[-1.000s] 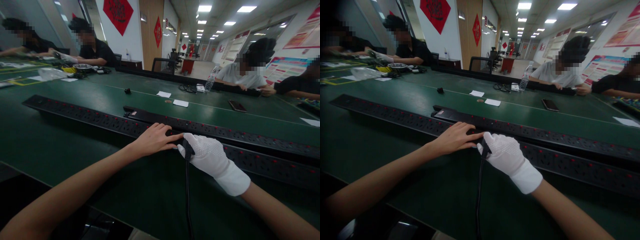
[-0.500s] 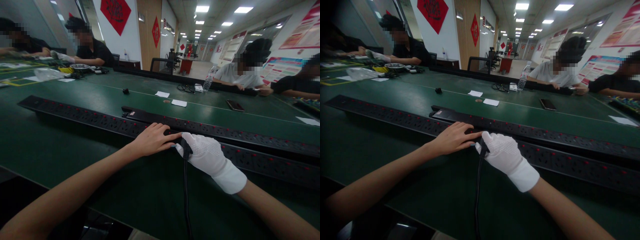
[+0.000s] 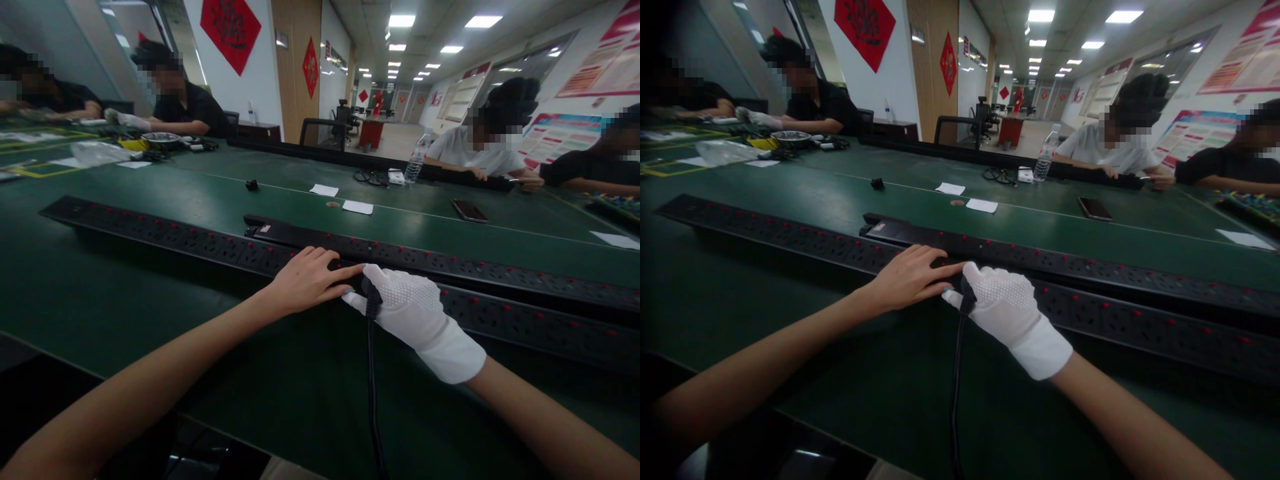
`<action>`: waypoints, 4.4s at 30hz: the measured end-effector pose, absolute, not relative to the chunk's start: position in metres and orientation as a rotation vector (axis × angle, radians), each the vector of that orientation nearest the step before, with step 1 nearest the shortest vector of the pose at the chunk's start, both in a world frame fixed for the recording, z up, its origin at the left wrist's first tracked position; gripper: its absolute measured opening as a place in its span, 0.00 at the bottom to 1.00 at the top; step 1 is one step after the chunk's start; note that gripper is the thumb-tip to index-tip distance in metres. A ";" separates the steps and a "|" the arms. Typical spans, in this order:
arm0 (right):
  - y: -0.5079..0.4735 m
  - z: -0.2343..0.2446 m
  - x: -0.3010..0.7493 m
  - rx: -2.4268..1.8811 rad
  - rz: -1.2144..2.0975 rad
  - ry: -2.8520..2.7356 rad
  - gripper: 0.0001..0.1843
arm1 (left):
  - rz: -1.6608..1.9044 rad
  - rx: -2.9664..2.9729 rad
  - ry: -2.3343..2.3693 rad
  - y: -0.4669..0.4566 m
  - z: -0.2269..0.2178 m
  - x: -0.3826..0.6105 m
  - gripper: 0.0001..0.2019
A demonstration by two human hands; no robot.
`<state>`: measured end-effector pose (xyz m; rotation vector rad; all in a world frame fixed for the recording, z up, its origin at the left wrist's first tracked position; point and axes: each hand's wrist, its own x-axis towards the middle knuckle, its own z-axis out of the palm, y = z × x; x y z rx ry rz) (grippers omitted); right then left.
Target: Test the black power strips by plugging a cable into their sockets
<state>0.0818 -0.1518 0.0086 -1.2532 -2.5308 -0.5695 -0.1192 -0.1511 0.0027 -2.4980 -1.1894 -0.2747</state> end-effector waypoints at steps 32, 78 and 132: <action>-0.149 0.010 0.081 -1.182 -0.499 -2.509 0.21 | -0.250 -2.483 -1.169 -0.149 0.003 -0.120 0.20; -0.165 0.019 0.131 -1.106 -0.012 -2.031 0.11 | -0.334 -2.393 -1.109 -0.164 -0.008 -0.096 0.39; -0.143 0.015 0.089 -1.049 -0.713 -2.519 0.16 | -0.348 -2.451 -1.114 -0.148 -0.009 -0.099 0.37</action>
